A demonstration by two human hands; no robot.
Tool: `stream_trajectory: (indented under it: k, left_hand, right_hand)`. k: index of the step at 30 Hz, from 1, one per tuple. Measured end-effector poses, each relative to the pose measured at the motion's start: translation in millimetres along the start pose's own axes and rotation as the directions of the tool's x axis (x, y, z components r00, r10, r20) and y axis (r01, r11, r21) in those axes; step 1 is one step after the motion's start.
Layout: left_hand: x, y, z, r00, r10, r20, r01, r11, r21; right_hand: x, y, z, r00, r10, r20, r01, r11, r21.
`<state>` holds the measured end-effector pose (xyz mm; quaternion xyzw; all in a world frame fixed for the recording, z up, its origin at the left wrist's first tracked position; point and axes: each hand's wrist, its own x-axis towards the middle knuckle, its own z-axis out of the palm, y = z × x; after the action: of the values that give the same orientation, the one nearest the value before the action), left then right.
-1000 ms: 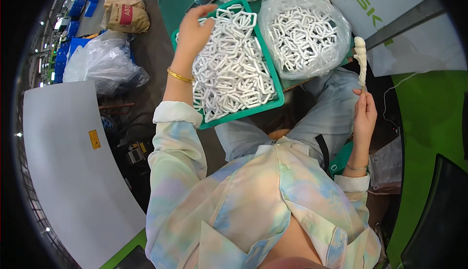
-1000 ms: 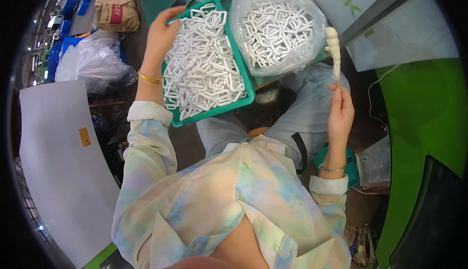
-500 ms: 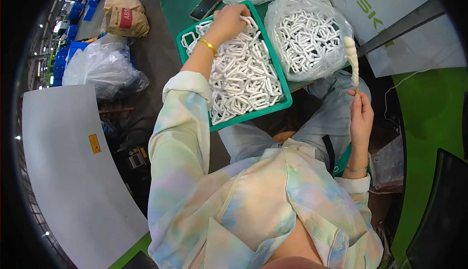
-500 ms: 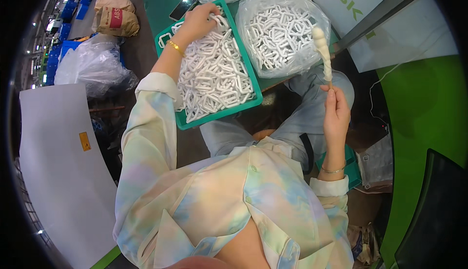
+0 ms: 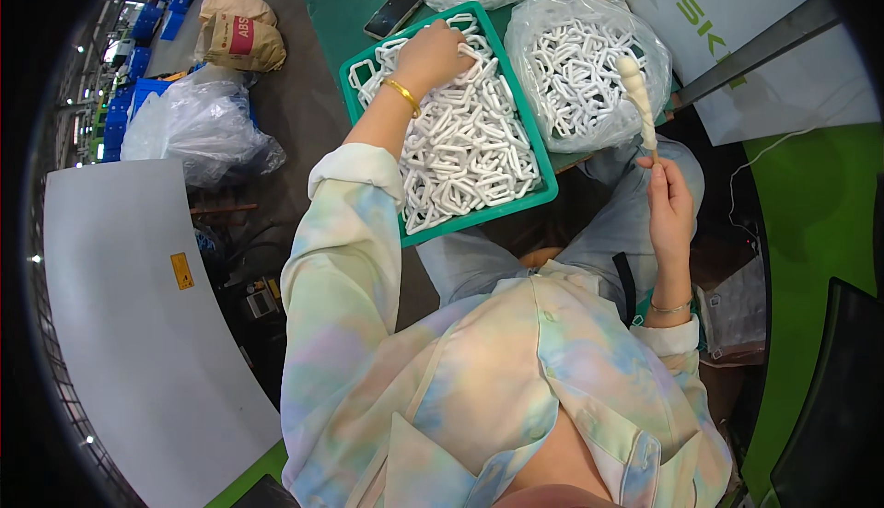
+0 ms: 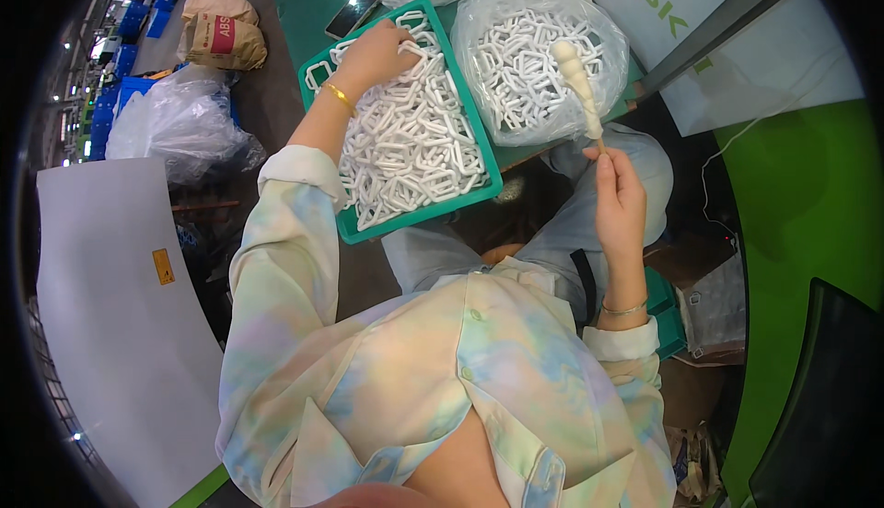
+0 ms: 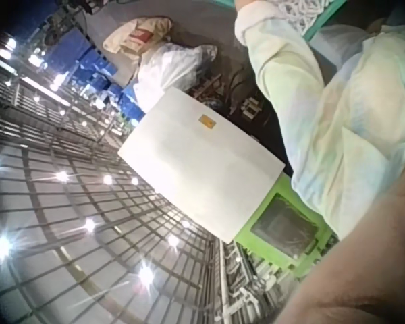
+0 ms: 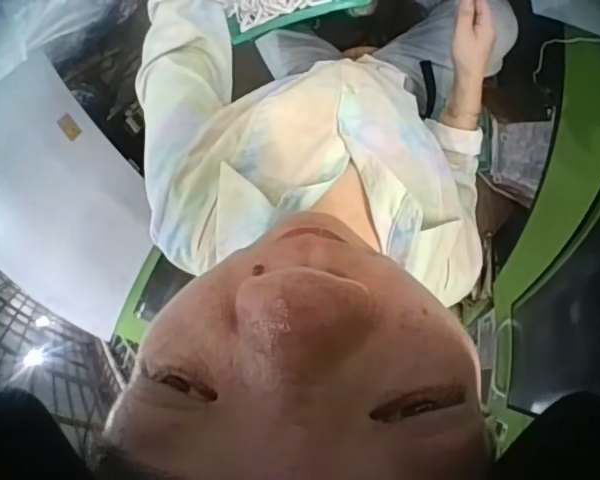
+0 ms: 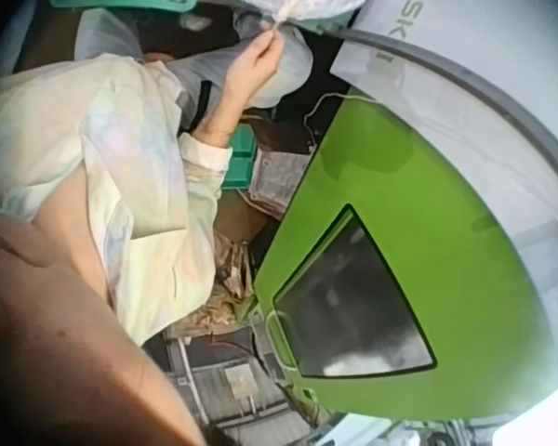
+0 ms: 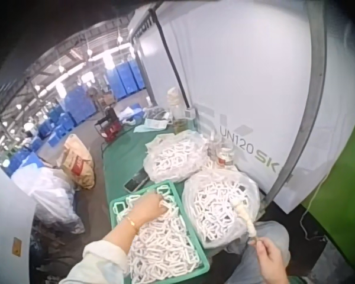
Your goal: Assembling white plastic clips onto a cylindrical mandrel at a manual assembly station.
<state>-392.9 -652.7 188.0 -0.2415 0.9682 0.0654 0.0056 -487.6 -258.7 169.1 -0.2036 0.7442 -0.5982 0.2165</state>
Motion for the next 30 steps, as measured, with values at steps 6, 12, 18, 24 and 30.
stream_trajectory:
  k: [6,12,18,24,30]
  left_hand:
    - [14.5,3.2,16.6,0.998,0.065,-0.015,-0.063,0.993,0.101]
    - [11.1,-0.8,14.9,0.995,0.101,0.013,-0.101,0.992,0.074]
    - [3.8,-9.1,2.7,0.992,0.114,-0.053,-0.114,0.993,-0.010]
    - [-56.7,31.1,-21.9,0.958,-0.215,-0.191,-0.036,0.570,-0.821]
    - [-98.4,101.8,-18.6,0.959,-0.250,-0.133,-0.087,0.187,-0.978]
  right_hand:
    - [-0.7,-7.6,0.0,1.000,-0.015,0.018,0.015,1.000,-0.008]
    - [1.2,-6.9,4.2,0.998,-0.016,0.060,0.017,1.000,-0.013]
    - [2.6,-19.3,22.6,0.990,-0.020,0.139,0.019,1.000,0.010]
    - [-3.4,-21.1,50.6,0.978,-0.080,0.193,0.064,0.994,0.090]
    - [-4.5,-52.6,105.8,0.938,-0.238,0.254,0.248,0.969,-0.008]
